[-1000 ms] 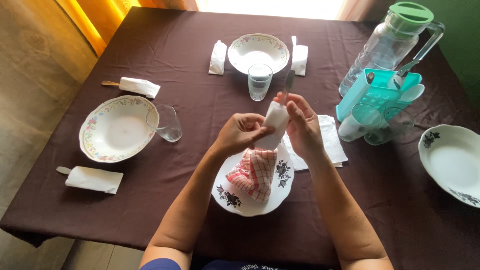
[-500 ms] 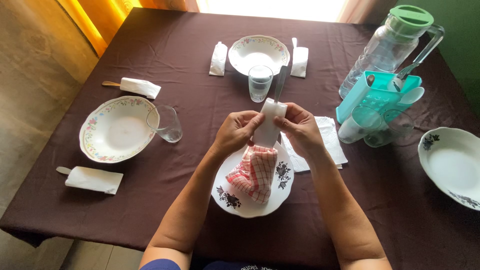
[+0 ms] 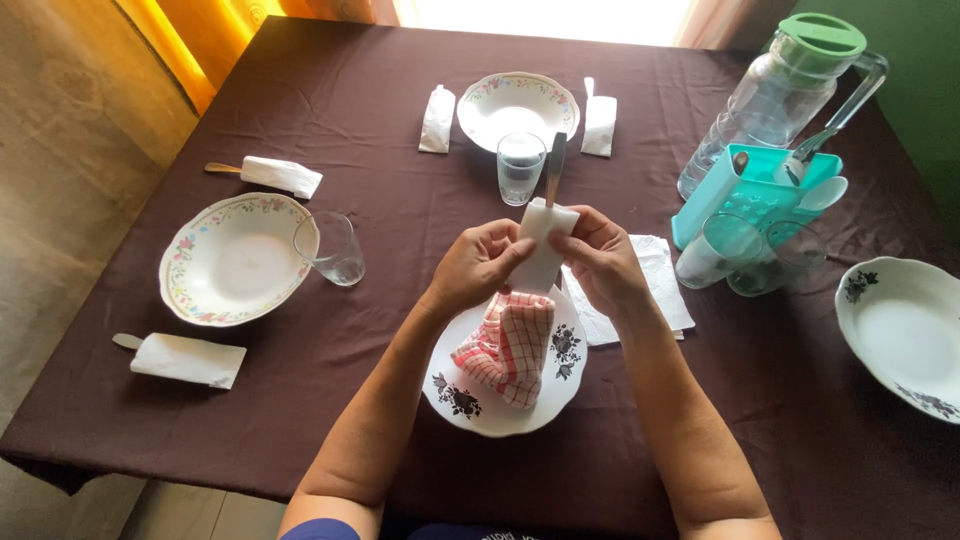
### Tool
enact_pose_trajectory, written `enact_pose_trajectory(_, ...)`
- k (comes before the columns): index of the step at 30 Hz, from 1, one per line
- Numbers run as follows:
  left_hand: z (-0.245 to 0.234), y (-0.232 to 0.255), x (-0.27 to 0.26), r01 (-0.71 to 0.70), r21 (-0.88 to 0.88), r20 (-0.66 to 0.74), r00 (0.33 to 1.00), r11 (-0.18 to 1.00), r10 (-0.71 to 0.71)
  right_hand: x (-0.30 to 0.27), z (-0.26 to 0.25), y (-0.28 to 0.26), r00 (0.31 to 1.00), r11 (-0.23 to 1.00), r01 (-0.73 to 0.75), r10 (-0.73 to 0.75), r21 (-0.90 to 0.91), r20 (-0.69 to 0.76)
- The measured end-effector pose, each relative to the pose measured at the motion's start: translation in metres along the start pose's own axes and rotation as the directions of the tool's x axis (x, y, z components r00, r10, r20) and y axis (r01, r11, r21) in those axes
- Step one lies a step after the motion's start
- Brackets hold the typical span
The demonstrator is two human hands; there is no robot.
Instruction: The person wipes a spoon, fork, and glass with a cloth, then wraps each utensil in a paper napkin and places them on the table. The person also wipes a glass with the cloth. The table is set with plates, glasses, and a pitcher.
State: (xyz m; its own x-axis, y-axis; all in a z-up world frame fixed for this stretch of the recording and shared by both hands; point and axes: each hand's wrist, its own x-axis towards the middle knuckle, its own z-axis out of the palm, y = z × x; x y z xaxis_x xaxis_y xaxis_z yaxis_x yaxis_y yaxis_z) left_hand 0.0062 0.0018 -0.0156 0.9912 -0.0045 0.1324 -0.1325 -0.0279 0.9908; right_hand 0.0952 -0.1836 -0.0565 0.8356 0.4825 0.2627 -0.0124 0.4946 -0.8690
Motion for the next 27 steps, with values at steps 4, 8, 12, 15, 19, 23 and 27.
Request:
enact_pose_trajectory(4,0.000,-0.007,0.002,-0.037,0.100,0.031,0.999,0.994,0.034,0.003,-0.010,0.012,0.999,1.000,-0.031,0.030,-0.005,-0.013)
enact_pose_trajectory(8,0.000,-0.010,0.002,-0.055,0.154,0.031,0.998,0.987,0.051,0.000,-0.001,0.008,0.998,0.999,-0.020,0.017,-0.034,-0.066)
enact_pose_trajectory(12,0.003,-0.002,-0.001,-0.049,0.185,-0.021,0.998,0.981,0.054,0.000,0.004,0.002,0.996,0.998,0.000,-0.005,-0.059,-0.084)
enact_pose_trajectory(15,0.005,-0.011,0.004,-0.048,0.225,-0.034,0.998,0.973,0.057,0.001,-0.001,0.008,0.997,0.999,0.000,-0.004,-0.041,-0.076)
enact_pose_trajectory(19,0.006,-0.006,0.002,-0.044,0.280,-0.021,0.998,0.959,0.052,-0.003,0.007,0.010,0.999,0.998,-0.001,-0.002,-0.059,-0.045)
enact_pose_trajectory(23,-0.003,-0.003,0.000,-0.027,0.246,0.035,0.999,0.969,0.018,0.003,-0.010,0.030,0.992,0.999,-0.011,0.004,-0.049,-0.130)
enact_pose_trajectory(27,-0.007,0.003,-0.003,0.017,0.188,0.050,0.998,0.982,-0.027,0.003,-0.008,0.027,0.987,0.999,-0.036,0.031,-0.031,-0.157)
